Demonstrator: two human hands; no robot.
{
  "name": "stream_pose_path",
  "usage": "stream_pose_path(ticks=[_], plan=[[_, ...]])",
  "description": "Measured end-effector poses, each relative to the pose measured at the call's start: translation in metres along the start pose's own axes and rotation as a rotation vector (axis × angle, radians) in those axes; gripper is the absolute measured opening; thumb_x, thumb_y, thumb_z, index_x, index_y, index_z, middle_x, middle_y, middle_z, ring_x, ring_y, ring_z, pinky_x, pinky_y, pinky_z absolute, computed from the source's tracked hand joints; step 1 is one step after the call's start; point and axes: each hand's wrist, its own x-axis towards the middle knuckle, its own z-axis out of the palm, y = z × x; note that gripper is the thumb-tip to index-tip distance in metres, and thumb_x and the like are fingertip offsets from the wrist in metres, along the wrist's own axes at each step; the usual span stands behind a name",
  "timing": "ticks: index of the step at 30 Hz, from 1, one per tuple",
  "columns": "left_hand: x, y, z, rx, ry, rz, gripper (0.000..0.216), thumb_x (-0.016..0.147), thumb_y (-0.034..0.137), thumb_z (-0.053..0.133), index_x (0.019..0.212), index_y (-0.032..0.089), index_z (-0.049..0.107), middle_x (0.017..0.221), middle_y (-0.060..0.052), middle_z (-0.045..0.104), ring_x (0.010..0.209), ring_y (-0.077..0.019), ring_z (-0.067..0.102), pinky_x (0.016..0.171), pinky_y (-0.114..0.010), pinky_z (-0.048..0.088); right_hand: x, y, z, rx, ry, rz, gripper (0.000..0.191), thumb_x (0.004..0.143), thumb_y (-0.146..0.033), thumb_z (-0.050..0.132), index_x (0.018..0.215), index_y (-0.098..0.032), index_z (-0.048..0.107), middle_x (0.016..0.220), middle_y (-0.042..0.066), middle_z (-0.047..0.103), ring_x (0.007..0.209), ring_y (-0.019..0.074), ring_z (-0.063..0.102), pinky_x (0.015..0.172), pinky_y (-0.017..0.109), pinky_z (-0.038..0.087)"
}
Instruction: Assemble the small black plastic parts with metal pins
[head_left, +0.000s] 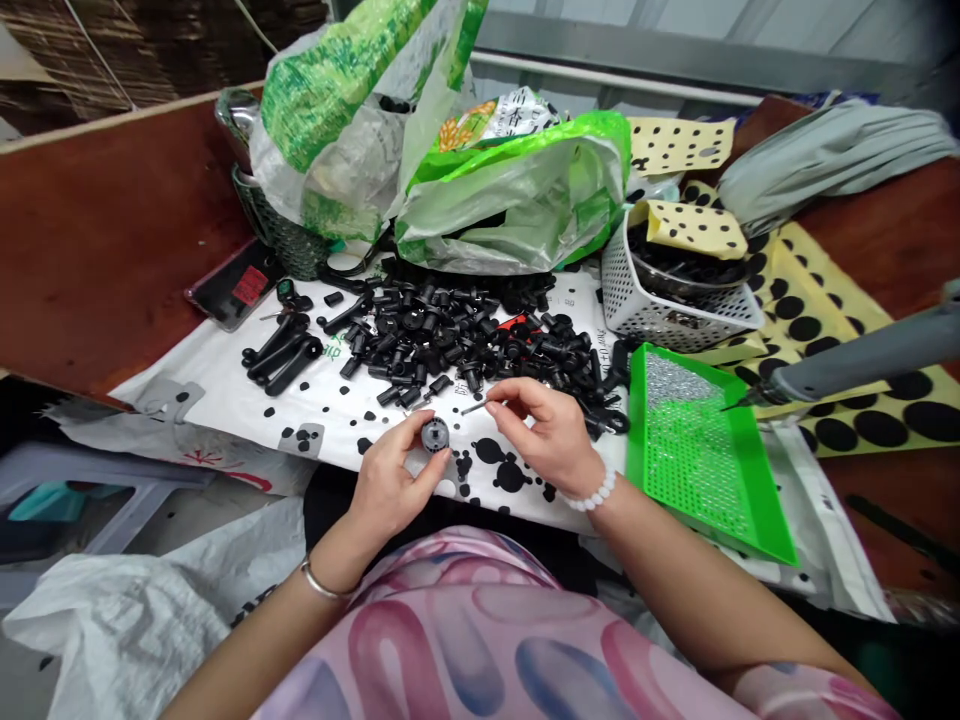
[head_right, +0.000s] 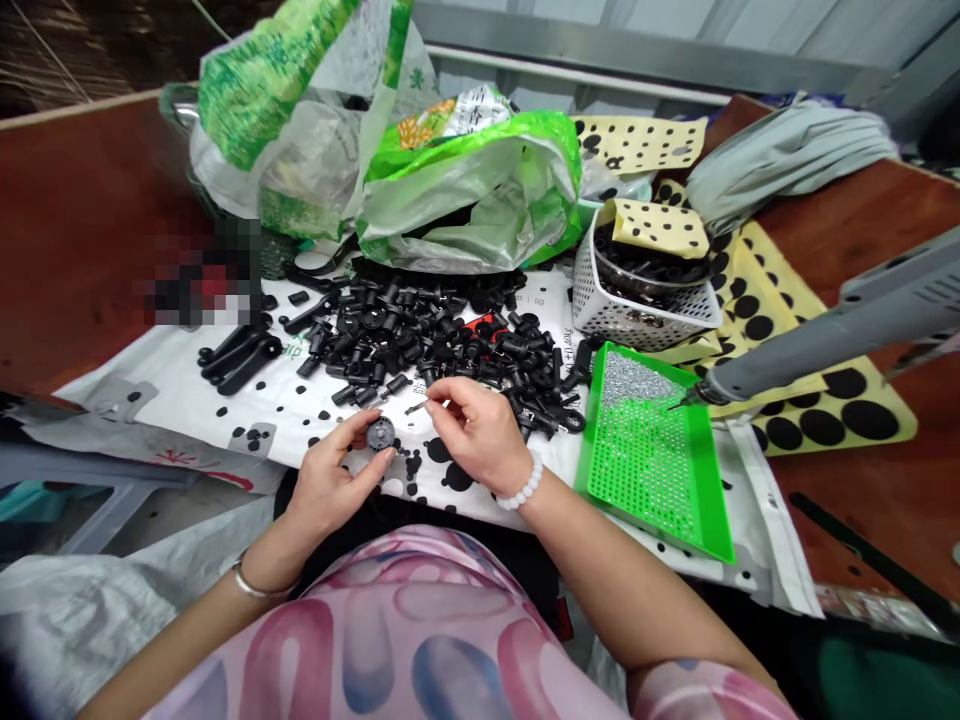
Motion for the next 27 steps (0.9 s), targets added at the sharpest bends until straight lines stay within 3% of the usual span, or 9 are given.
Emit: stream_pose_path(ticks=[13, 21, 23, 27], plan=[[-0.002, 0.009, 0.000, -0.006, -0.029, 0.185, 0.040, 0.080, 0.028, 0.059, 0.117, 0.015, 0.053, 0.105, -0.009, 0.065, 0.091, -0.0182, 0.062, 0.084, -0.030, 0.050, -0.018, -0.014, 0.006, -0.071, -0.073, -0.305, 0.012, 0.086, -0.011, 0.045, 0.088, -0.016, 0.056, 0.078, 0.007, 0.065, 0.070, 0.0145, 0.061, 0.064, 0.026, 0.050], [0.002, 0.012, -0.009, -0.092, -0.111, 0.178, 0.038, 0.078, 0.033, 0.061, 0.112, 0.017, 0.056, 0.103, -0.009, 0.067, 0.088, -0.0184, 0.063, 0.081, -0.032, 0.052, -0.030, -0.017, -0.008, -0.119, -0.128, -0.513, 0.016, 0.084, -0.011, 0.048, 0.096, -0.015, 0.057, 0.090, 0.011, 0.068, 0.077, 0.0174, 0.065, 0.064, 0.027, 0.051], [0.003, 0.013, -0.011, -0.129, -0.145, 0.190, 0.037, 0.078, 0.034, 0.061, 0.111, 0.017, 0.057, 0.102, -0.008, 0.067, 0.087, -0.0183, 0.064, 0.079, -0.031, 0.053, -0.032, -0.018, -0.011, -0.068, -0.131, -0.500, 0.016, 0.085, -0.011, 0.047, 0.095, -0.016, 0.058, 0.090, 0.010, 0.068, 0.077, 0.0164, 0.064, 0.064, 0.026, 0.051], [0.004, 0.016, -0.011, -0.089, -0.159, 0.310, 0.041, 0.077, 0.032, 0.063, 0.116, 0.019, 0.054, 0.104, -0.009, 0.067, 0.094, -0.0198, 0.063, 0.085, -0.032, 0.051, -0.034, -0.020, -0.014, 0.076, -0.095, -0.322, 0.011, 0.085, -0.012, 0.051, 0.093, -0.016, 0.057, 0.080, 0.007, 0.066, 0.075, 0.0138, 0.064, 0.067, 0.024, 0.053]])
